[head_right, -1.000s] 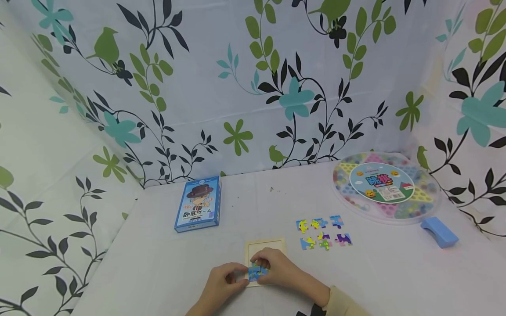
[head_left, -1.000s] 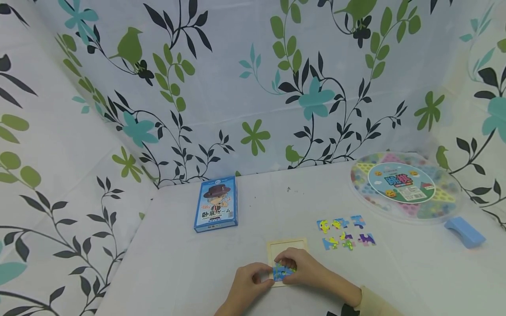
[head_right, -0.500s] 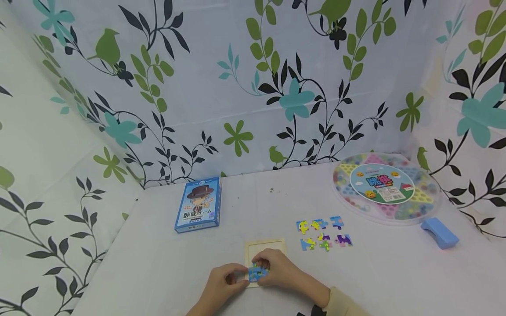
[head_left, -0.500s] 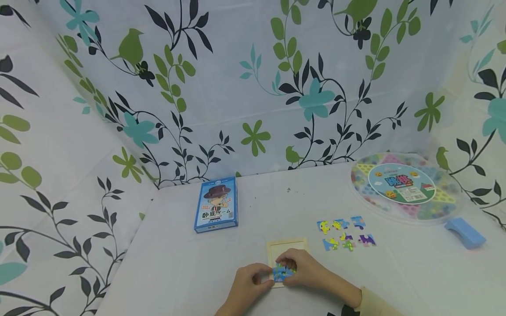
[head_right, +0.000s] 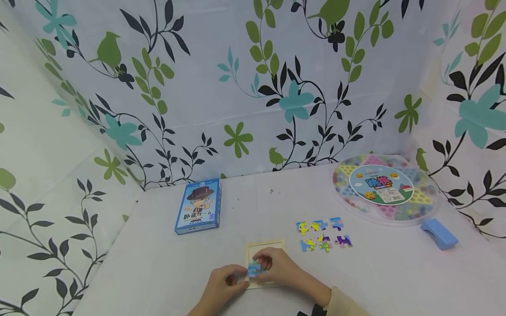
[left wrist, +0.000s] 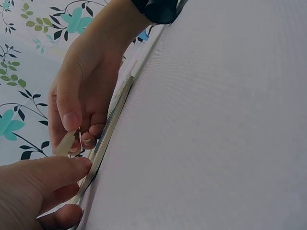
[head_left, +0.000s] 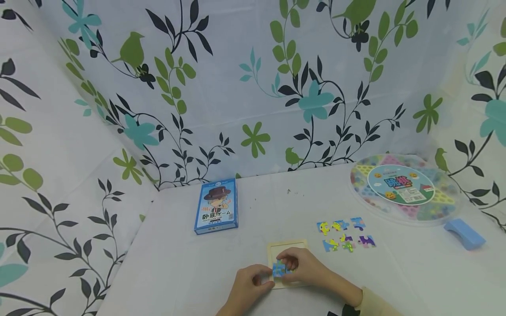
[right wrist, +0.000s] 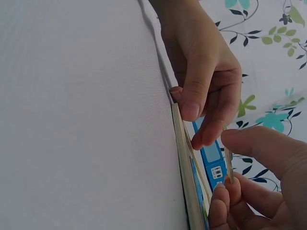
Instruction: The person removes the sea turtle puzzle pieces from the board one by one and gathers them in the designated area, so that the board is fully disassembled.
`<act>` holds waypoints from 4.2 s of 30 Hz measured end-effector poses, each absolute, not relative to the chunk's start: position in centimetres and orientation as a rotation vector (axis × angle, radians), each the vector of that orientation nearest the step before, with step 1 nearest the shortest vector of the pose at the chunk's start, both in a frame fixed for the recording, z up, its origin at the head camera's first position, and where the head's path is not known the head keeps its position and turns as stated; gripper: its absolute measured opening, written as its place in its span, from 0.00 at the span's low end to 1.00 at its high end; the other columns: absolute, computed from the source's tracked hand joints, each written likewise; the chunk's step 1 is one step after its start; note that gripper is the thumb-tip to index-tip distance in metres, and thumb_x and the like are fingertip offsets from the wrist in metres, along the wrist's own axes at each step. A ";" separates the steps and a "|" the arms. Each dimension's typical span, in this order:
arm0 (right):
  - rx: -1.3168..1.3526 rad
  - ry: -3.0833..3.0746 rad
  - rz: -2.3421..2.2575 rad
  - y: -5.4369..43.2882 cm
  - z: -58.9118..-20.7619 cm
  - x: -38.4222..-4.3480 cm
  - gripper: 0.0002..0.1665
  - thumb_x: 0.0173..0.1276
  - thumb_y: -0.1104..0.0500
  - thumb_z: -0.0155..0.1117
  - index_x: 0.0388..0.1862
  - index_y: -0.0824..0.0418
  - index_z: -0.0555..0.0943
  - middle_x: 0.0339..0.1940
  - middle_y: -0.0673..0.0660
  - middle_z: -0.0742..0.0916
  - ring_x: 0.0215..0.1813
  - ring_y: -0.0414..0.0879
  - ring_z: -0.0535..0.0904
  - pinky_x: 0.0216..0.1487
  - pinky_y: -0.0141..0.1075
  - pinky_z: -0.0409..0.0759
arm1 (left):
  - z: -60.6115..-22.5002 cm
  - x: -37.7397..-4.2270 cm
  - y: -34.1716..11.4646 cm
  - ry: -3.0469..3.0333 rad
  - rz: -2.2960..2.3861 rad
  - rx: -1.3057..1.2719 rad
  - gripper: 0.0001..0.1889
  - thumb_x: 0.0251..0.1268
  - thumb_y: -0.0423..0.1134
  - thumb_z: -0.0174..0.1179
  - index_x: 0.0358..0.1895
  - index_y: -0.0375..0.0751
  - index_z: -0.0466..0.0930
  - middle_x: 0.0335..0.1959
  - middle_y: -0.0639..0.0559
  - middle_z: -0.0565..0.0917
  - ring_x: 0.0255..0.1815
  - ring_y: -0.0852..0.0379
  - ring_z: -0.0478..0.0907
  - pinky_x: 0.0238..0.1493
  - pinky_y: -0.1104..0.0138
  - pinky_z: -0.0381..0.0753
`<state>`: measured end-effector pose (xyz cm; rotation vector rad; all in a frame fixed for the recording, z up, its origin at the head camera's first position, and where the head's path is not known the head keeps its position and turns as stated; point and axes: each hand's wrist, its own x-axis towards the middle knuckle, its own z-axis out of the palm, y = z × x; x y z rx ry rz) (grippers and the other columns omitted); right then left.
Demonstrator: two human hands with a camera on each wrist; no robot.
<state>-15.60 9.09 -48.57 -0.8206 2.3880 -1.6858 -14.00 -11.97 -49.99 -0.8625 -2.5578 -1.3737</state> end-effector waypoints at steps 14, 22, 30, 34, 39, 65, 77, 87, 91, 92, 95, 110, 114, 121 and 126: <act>-0.877 2.352 -1.723 9.1 -44.7 -14.7 0.21 0.47 0.69 0.69 0.41 0.75 0.76 0.29 0.59 0.79 0.31 0.52 0.75 0.33 0.35 0.75 | -49.4 -13.8 -11.9 -2.616 -1.437 -0.818 0.11 0.47 0.38 0.67 0.35 0.39 0.81 0.17 0.62 0.72 0.16 0.72 0.62 0.16 0.75 0.66; -0.986 2.334 -1.735 9.7 -45.6 -15.4 0.23 0.48 0.72 0.67 0.45 0.76 0.74 0.32 0.60 0.79 0.34 0.53 0.75 0.36 0.36 0.76 | -49.5 -13.8 -11.9 -2.630 -1.421 -0.815 0.10 0.47 0.39 0.67 0.35 0.41 0.82 0.19 0.63 0.74 0.17 0.71 0.63 0.17 0.76 0.67; -1.178 2.436 -1.660 11.2 -46.9 -16.2 0.23 0.49 0.65 0.70 0.44 0.69 0.76 0.33 0.53 0.79 0.33 0.45 0.75 0.36 0.33 0.76 | -49.6 -13.8 -11.9 -2.674 -1.421 -0.773 0.09 0.47 0.38 0.67 0.34 0.42 0.82 0.18 0.65 0.72 0.17 0.71 0.63 0.17 0.75 0.67; -1.173 2.475 -1.656 12.3 -45.8 -15.7 0.22 0.46 0.69 0.70 0.43 0.70 0.77 0.30 0.55 0.79 0.31 0.49 0.75 0.34 0.34 0.76 | -49.4 -13.8 -11.9 -2.693 -1.427 -0.746 0.09 0.46 0.37 0.67 0.34 0.42 0.82 0.18 0.65 0.71 0.17 0.70 0.64 0.17 0.74 0.67; -1.210 2.552 -1.625 13.9 -45.4 -15.2 0.22 0.44 0.71 0.71 0.41 0.69 0.78 0.27 0.57 0.79 0.29 0.50 0.74 0.31 0.36 0.76 | -49.3 -13.8 -11.9 -2.727 -1.434 -0.706 0.10 0.46 0.38 0.67 0.34 0.43 0.82 0.18 0.64 0.72 0.18 0.69 0.64 0.19 0.74 0.67; -1.128 2.773 -1.336 21.4 -48.2 -13.8 0.22 0.44 0.62 0.73 0.40 0.67 0.81 0.24 0.41 0.70 0.26 0.34 0.65 0.24 0.27 0.68 | -49.2 -13.8 -12.0 -2.748 -1.451 -0.699 0.10 0.47 0.40 0.67 0.35 0.43 0.82 0.22 0.64 0.75 0.19 0.69 0.65 0.20 0.74 0.69; -0.983 2.750 -1.312 22.0 -48.1 -13.7 0.20 0.44 0.61 0.73 0.37 0.67 0.80 0.26 0.42 0.74 0.27 0.35 0.68 0.26 0.29 0.70 | -49.1 -13.7 -11.9 -2.739 -1.434 -0.708 0.11 0.46 0.38 0.68 0.35 0.42 0.82 0.23 0.63 0.76 0.18 0.69 0.65 0.20 0.74 0.69; -0.975 2.776 -1.302 21.8 -48.2 -13.6 0.18 0.42 0.63 0.73 0.35 0.64 0.80 0.27 0.42 0.75 0.29 0.35 0.69 0.28 0.30 0.72 | -49.3 -13.7 -11.9 -2.741 -1.435 -0.694 0.11 0.46 0.39 0.68 0.35 0.43 0.82 0.23 0.63 0.76 0.18 0.69 0.65 0.20 0.74 0.69; -0.954 2.772 -1.279 21.7 -48.1 -13.6 0.17 0.42 0.63 0.73 0.34 0.61 0.80 0.28 0.42 0.74 0.29 0.36 0.68 0.29 0.30 0.71 | -49.3 -13.7 -11.9 -2.755 -1.441 -0.678 0.11 0.46 0.40 0.68 0.35 0.44 0.82 0.23 0.64 0.75 0.18 0.69 0.66 0.20 0.74 0.69; -0.941 2.768 -1.275 21.7 -48.1 -13.6 0.17 0.42 0.63 0.73 0.34 0.61 0.80 0.28 0.42 0.74 0.29 0.36 0.68 0.29 0.30 0.71 | -49.3 -13.7 -11.9 -2.757 -1.440 -0.678 0.11 0.46 0.40 0.68 0.35 0.44 0.82 0.22 0.64 0.75 0.18 0.69 0.66 0.20 0.74 0.69; -0.893 2.757 -1.261 21.6 -48.0 -13.6 0.17 0.42 0.62 0.72 0.34 0.60 0.80 0.28 0.42 0.74 0.30 0.36 0.68 0.30 0.30 0.71 | -49.2 -13.7 -11.9 -2.756 -1.437 -0.682 0.11 0.46 0.40 0.68 0.35 0.44 0.82 0.22 0.64 0.75 0.18 0.69 0.65 0.20 0.74 0.69; -0.838 2.762 -1.563 19.4 -44.1 -15.0 0.14 0.49 0.62 0.71 0.35 0.60 0.78 0.26 0.53 0.77 0.26 0.41 0.70 0.25 0.32 0.71 | -49.5 -13.8 -12.0 -2.723 -1.427 -0.715 0.11 0.46 0.40 0.68 0.35 0.44 0.82 0.21 0.64 0.74 0.18 0.69 0.65 0.20 0.74 0.69; -0.921 2.667 -1.628 17.0 -44.4 -15.2 0.14 0.50 0.63 0.70 0.37 0.63 0.77 0.29 0.54 0.79 0.25 0.39 0.71 0.25 0.31 0.73 | -49.5 -13.9 -12.0 -2.731 -1.409 -0.713 0.11 0.46 0.40 0.68 0.35 0.44 0.82 0.20 0.65 0.73 0.18 0.69 0.65 0.19 0.74 0.68; -1.111 2.534 -1.613 13.3 -46.3 -15.3 0.12 0.51 0.66 0.68 0.35 0.64 0.78 0.27 0.54 0.81 0.23 0.34 0.71 0.21 0.29 0.72 | -49.8 -13.9 -12.0 -2.696 -1.396 -0.747 0.10 0.46 0.39 0.68 0.34 0.43 0.82 0.19 0.64 0.72 0.17 0.70 0.64 0.18 0.74 0.67; -1.047 2.572 -1.607 12.1 -47.2 -15.0 0.09 0.49 0.69 0.67 0.30 0.62 0.78 0.24 0.49 0.80 0.22 0.33 0.70 0.20 0.29 0.72 | -49.9 -13.9 -11.9 -2.662 -1.404 -0.773 0.10 0.46 0.37 0.68 0.34 0.42 0.82 0.19 0.63 0.73 0.18 0.70 0.64 0.19 0.74 0.68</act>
